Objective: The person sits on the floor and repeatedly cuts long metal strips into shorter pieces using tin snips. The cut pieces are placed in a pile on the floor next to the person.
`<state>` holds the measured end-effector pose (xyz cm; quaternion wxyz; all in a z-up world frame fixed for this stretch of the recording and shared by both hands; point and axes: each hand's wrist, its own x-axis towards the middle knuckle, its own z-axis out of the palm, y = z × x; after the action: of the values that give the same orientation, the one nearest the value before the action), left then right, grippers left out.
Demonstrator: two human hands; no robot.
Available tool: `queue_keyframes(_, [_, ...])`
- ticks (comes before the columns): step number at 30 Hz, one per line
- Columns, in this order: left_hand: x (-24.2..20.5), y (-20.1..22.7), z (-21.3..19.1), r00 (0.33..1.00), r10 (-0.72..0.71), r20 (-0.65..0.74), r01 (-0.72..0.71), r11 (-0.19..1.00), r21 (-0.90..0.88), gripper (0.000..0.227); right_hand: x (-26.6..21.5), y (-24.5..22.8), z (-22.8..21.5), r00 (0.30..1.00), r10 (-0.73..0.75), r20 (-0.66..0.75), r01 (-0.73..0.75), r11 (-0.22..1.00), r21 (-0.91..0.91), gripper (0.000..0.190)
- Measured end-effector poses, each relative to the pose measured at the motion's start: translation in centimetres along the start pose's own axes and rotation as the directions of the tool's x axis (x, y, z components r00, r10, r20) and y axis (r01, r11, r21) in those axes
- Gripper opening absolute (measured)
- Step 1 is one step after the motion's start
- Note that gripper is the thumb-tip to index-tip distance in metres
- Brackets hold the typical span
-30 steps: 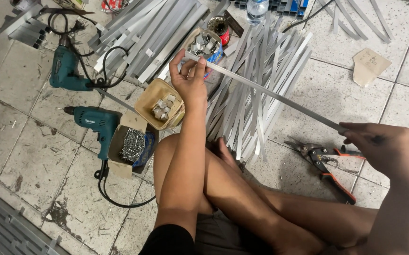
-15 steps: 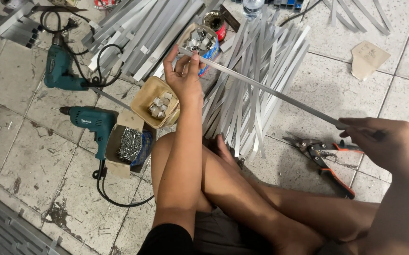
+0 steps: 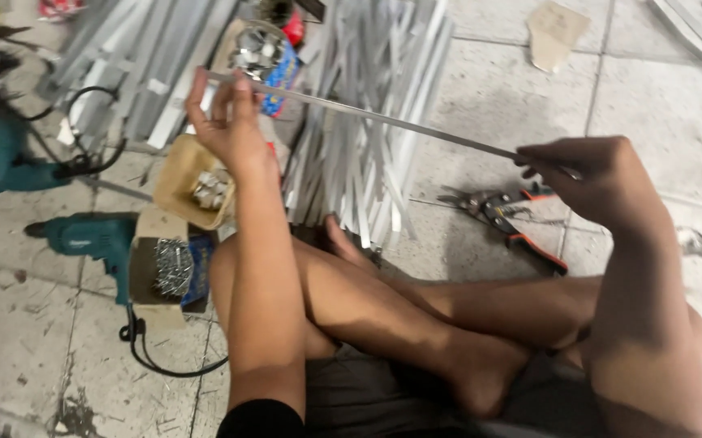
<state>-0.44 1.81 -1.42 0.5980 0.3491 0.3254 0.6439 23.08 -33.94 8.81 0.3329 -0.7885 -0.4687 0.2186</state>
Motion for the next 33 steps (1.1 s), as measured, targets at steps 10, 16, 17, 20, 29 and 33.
queue_keyframes(10, [-0.1,1.5,-0.5,0.998,-0.029,0.056,0.023,0.995,0.096,0.060,0.1,0.2,0.3,0.998,-0.048,-0.041,0.049,0.998,0.041,0.022])
queue_keyframes(16, [-0.8,2.9,0.9,0.996,-0.085,-0.015,0.087,0.987,0.134,0.057,0.4,0.4,0.2,0.996,-0.073,-0.041,0.075,0.996,0.039,0.020])
queue_keyframes(17, [-0.6,2.4,0.9,0.997,-0.072,-0.021,0.074,0.988,0.134,0.057,0.3,0.5,0.1,0.996,-0.087,-0.038,0.088,0.995,0.043,0.020])
queue_keyframes(20, [-0.5,2.1,0.9,0.995,0.000,-0.097,0.015,0.987,0.161,0.058,0.2,0.4,0.2,0.996,-0.083,-0.012,0.083,0.996,0.028,0.022])
queue_keyframes(29, [-1.2,2.5,1.2,1.000,0.003,0.012,-0.004,0.996,0.090,0.060,0.1,0.6,0.3,1.000,0.003,-0.017,-0.002,1.000,0.014,0.023])
queue_keyframes(33, [-1.0,2.1,1.1,1.000,0.006,0.021,-0.007,0.996,0.084,0.058,0.1,1.1,0.3,0.998,0.061,-0.008,-0.061,0.998,0.033,0.023])
